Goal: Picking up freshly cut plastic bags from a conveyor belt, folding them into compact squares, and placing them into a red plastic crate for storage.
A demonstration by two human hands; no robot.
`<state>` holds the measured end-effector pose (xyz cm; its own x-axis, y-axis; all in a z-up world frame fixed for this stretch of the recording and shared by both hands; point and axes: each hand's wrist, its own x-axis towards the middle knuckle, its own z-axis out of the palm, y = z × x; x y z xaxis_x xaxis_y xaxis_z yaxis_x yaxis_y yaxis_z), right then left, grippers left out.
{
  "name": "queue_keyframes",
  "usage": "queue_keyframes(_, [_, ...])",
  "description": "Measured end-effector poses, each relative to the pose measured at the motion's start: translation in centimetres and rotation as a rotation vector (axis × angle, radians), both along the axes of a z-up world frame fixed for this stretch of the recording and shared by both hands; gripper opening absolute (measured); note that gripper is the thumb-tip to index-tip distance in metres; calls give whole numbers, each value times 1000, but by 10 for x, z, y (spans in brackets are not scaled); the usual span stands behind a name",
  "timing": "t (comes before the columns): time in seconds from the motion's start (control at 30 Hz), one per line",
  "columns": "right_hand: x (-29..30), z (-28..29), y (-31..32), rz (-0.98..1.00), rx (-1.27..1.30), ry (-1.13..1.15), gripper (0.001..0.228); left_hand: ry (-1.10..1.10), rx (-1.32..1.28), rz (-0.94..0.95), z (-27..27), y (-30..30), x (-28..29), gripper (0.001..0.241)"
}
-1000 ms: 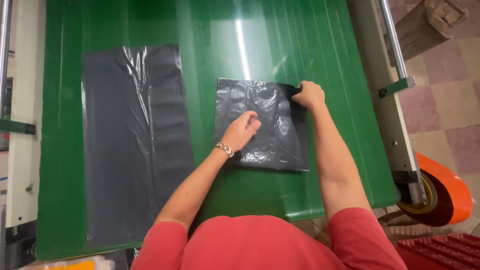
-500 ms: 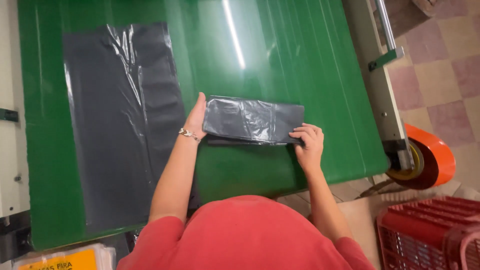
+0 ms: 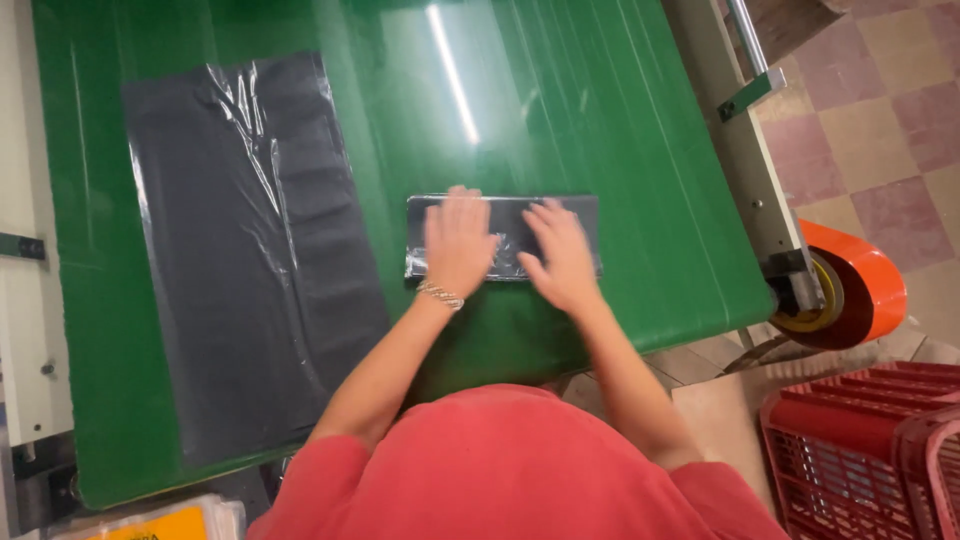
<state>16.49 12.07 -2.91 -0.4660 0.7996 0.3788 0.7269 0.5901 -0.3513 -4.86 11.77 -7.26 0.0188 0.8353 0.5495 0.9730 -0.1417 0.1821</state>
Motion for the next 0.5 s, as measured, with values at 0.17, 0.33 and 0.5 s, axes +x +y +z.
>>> queue_keyframes(0.17, [-63,-40,21,65,-88,31,71,74,-492,-194,3,1,30,68])
queue_keyframes(0.33, [-9,-45,31,-70,-52,-253,84,49,-576,-159,23,-12,-15,91])
queue_keyframes(0.5, [26,-42,37,-266,-100,-374,89,141,-669,-231,15,-46,-78,101])
